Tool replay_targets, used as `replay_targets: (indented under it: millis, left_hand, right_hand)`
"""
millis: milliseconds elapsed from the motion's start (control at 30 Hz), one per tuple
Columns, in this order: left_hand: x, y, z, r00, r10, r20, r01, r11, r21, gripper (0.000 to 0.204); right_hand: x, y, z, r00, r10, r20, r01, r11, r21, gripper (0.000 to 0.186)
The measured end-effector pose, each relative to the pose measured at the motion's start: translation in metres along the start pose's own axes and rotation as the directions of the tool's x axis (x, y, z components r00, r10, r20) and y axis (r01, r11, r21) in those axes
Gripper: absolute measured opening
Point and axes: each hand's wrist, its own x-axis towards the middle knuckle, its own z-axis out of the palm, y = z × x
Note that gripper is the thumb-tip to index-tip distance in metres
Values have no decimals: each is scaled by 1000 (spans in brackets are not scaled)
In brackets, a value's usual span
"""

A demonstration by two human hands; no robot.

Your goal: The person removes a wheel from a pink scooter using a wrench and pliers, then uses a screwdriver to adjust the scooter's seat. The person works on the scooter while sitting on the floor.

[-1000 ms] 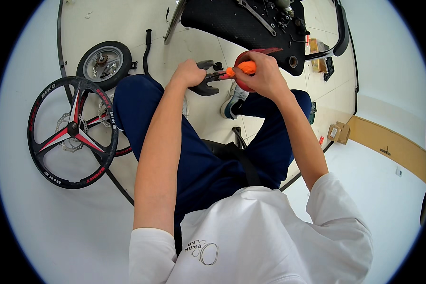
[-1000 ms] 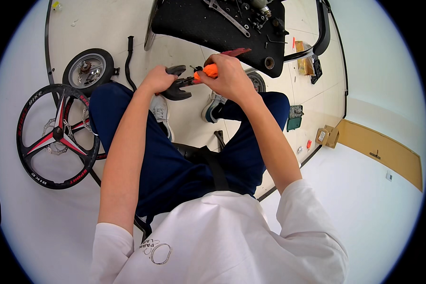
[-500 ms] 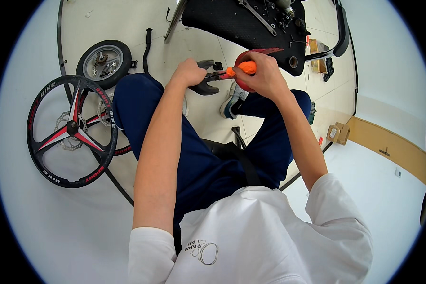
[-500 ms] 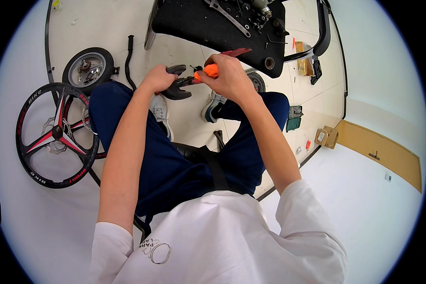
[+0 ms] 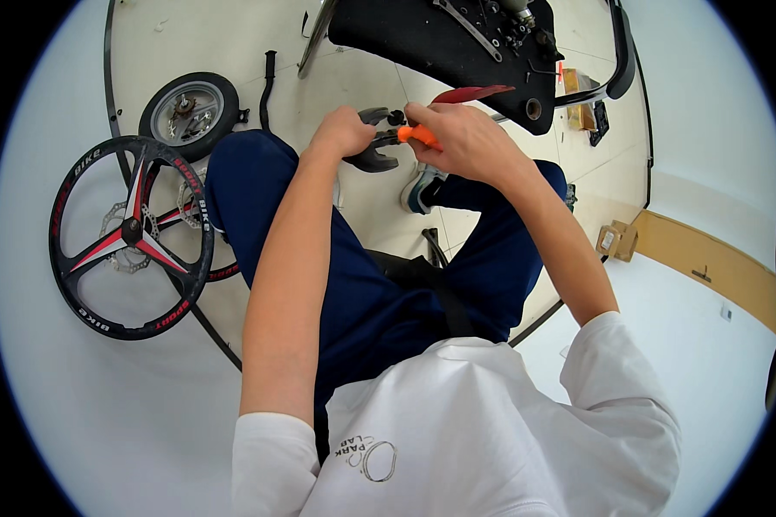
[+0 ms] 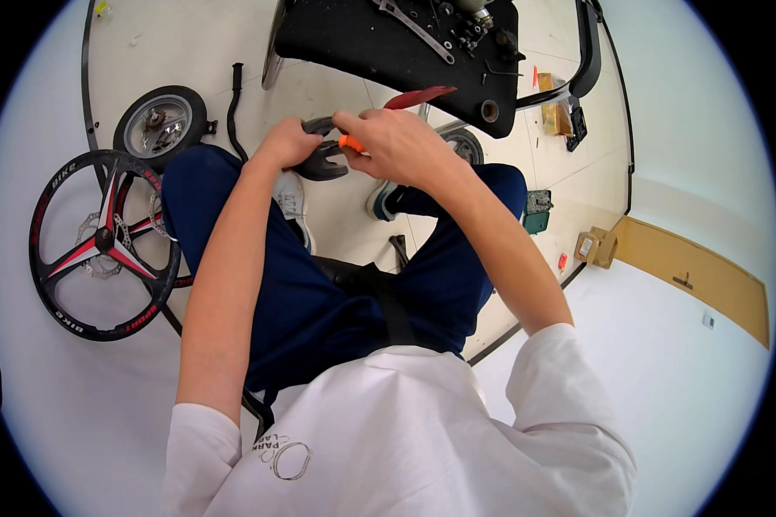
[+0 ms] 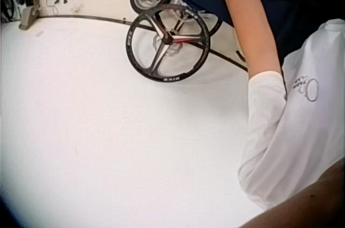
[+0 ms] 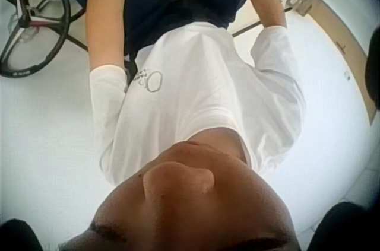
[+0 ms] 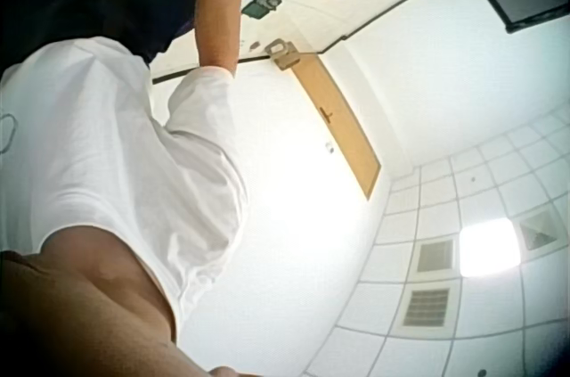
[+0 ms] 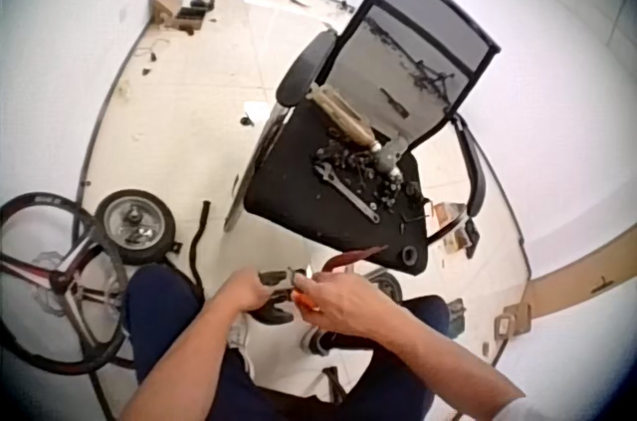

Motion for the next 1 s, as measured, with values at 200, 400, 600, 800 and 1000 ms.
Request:
replay_targets:
  millis: [200,400,600,800,1000]
  left_hand:
    - [-7,4,2,999,25,-45,-19,991,132,44]
    - [-14,6,2,990,106,-96,-89,982,168,42]
    - [-13,5,1,993,83,-86,-71,988,140,43]
    - [-10,7,6,991,108,-77,-100,990,95,45]
    - [-6,10,17,987,151,-48,-149,988,48,51]
  right_hand:
    - [5,13,-4,981,-163,105,167,986,-23,29]
    - [8,13,-4,901,-396,179,425,888,-175,22]
    - [8,6,-10,955,-214,208,230,972,-57,26]
    - [19,6,-16,892,359,275,-385,922,44,53]
    - [20,3,-26,670,492,557,-664,731,153,49]
